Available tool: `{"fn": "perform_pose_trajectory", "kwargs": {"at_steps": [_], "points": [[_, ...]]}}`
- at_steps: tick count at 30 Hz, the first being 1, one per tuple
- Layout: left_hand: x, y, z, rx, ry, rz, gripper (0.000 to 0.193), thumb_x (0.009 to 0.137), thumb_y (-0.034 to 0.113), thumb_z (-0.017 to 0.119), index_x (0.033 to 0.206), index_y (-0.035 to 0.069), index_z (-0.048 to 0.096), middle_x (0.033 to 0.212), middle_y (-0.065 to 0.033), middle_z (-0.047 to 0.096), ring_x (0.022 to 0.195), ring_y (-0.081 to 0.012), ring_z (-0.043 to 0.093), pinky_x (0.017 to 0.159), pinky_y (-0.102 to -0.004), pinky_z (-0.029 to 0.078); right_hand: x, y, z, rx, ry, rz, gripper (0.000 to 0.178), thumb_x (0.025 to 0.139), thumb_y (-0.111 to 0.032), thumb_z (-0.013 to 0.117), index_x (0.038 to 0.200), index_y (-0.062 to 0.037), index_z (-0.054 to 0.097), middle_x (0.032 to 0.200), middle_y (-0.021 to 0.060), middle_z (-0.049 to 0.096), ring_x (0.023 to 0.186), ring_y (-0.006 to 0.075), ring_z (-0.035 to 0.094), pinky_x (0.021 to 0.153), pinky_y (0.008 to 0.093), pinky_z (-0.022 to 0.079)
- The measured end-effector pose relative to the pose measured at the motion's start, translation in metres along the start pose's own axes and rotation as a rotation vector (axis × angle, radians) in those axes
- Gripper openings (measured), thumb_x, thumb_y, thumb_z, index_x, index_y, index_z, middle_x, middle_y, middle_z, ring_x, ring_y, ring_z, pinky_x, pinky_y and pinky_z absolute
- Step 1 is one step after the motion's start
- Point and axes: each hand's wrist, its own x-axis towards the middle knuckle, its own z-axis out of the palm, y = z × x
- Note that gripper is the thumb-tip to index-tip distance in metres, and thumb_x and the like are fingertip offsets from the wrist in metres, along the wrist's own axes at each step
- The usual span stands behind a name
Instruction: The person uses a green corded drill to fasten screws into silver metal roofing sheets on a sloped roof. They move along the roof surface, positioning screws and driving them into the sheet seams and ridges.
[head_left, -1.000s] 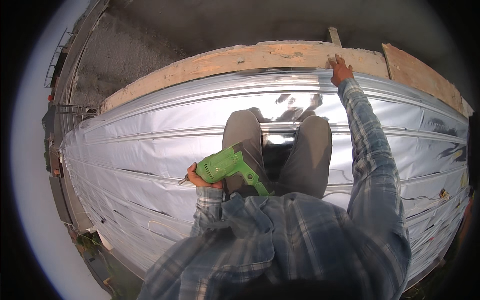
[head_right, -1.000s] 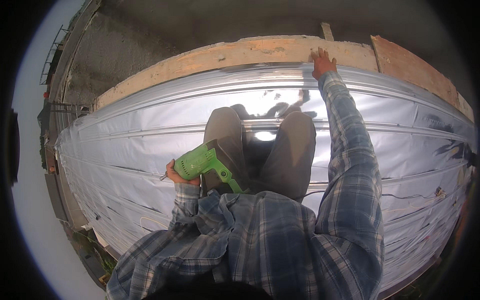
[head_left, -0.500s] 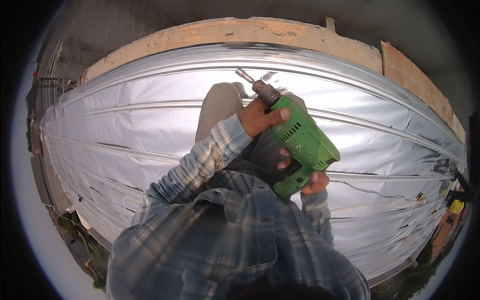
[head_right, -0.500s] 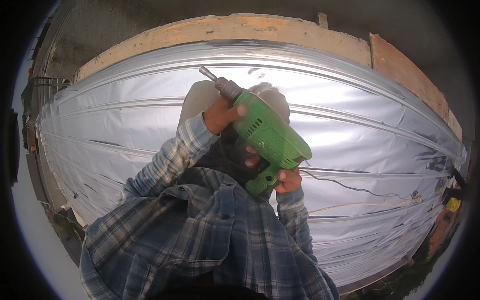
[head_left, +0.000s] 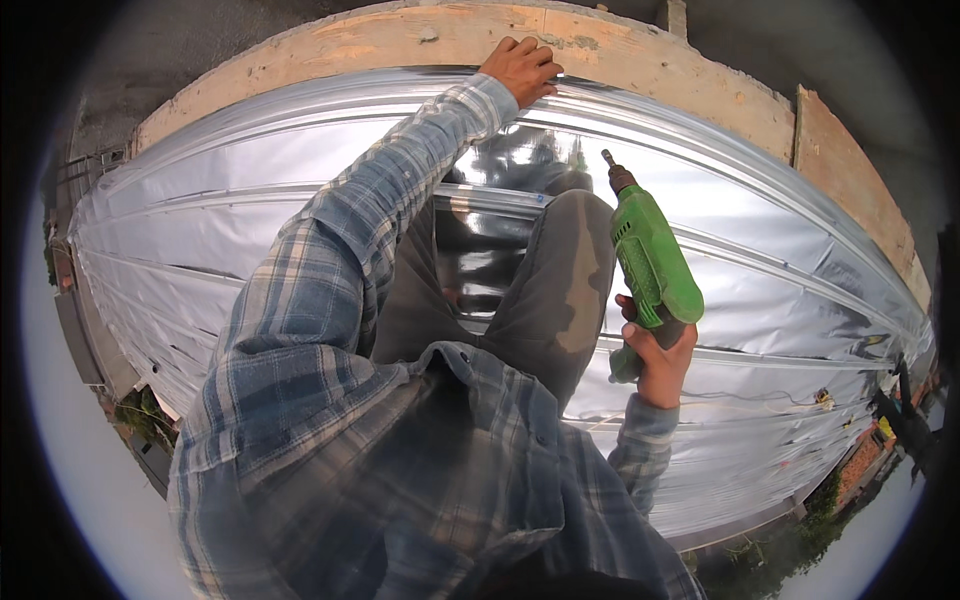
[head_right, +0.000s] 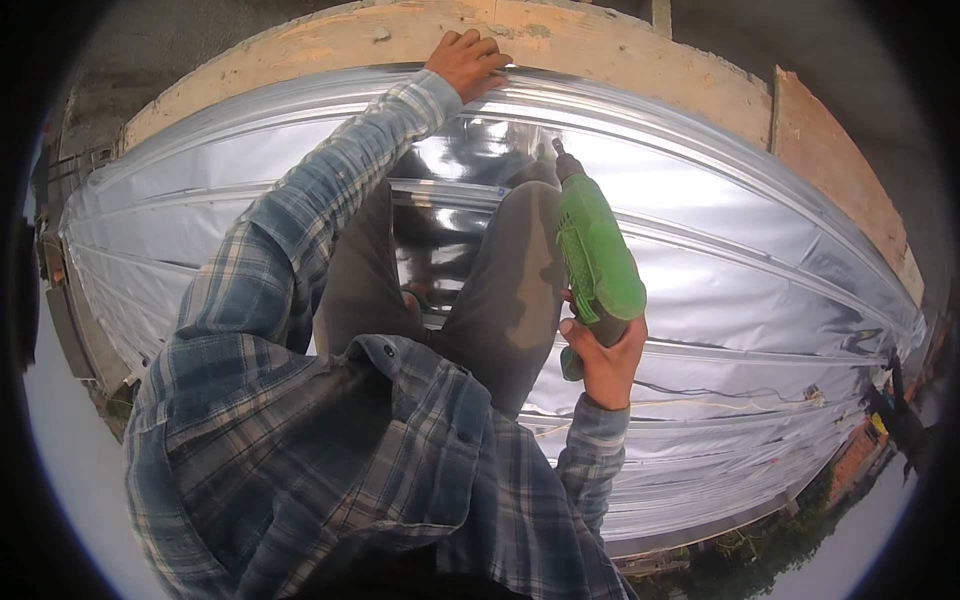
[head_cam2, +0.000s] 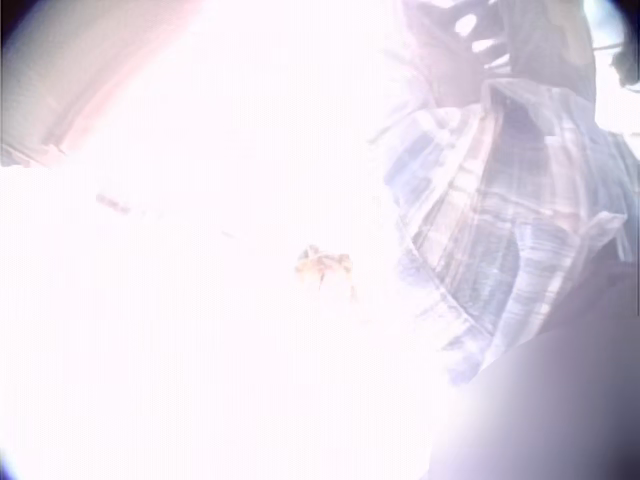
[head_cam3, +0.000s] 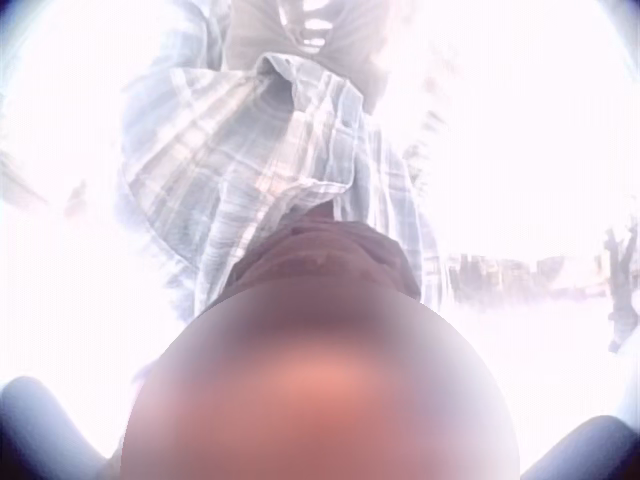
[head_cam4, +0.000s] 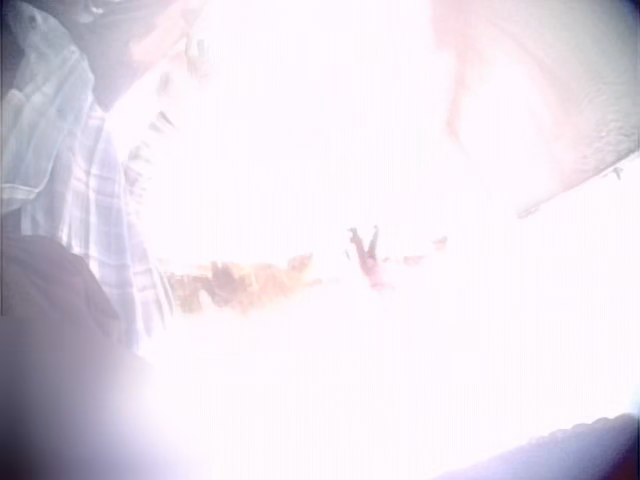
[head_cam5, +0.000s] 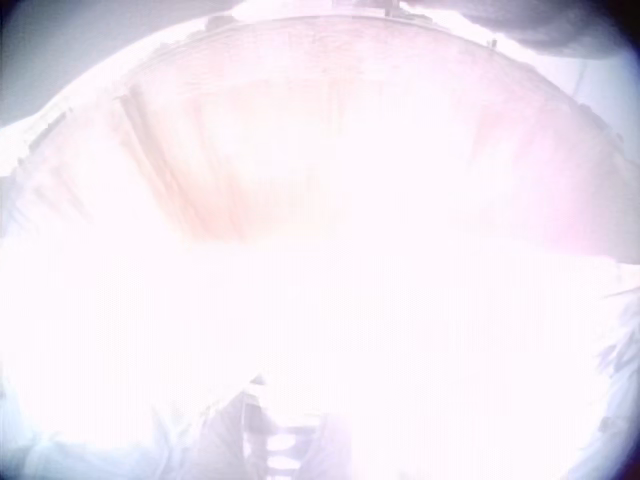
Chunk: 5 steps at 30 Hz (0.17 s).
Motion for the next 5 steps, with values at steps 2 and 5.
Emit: {"fn": "perform_pose_trajectory", "kwargs": {"at_steps": [2, 5], "points": [[0.000, 0.005, 0.009, -0.028, -0.007, -0.008, 0.032, 0.080, 0.041, 0.074, 0.105, 0.020, 0.069, 0.094, 0.0049, 0.061, 0.093, -0.0166, 0.054, 0.083, -0.0367, 0.040, 0.017, 0.010, 0.011, -0.068, 0.028, -0.011, 0.063, 0.075, -0.005, 0.073, 0.131, 0.0036, 0.047, 0.115, 0.0157, 0.063, 0.099, 0.0256, 0.067, 0.086, 0.0337, 0.051], [0.007, 0.009, 0.006, -0.121, -0.097, -0.055, 0.027, 0.084, 0.038, 0.071, 0.103, 0.019, 0.068, 0.093, 0.0042, 0.061, 0.094, -0.0174, 0.055, 0.084, -0.0387, 0.040, 0.040, 0.015, 0.020, -0.129, -0.037, 0.103, 0.080, 0.073, 0.003, 0.070, 0.145, -0.0005, 0.036, 0.122, 0.0133, 0.058, 0.107, 0.0215, 0.062, 0.089, 0.0327, 0.051]]}}
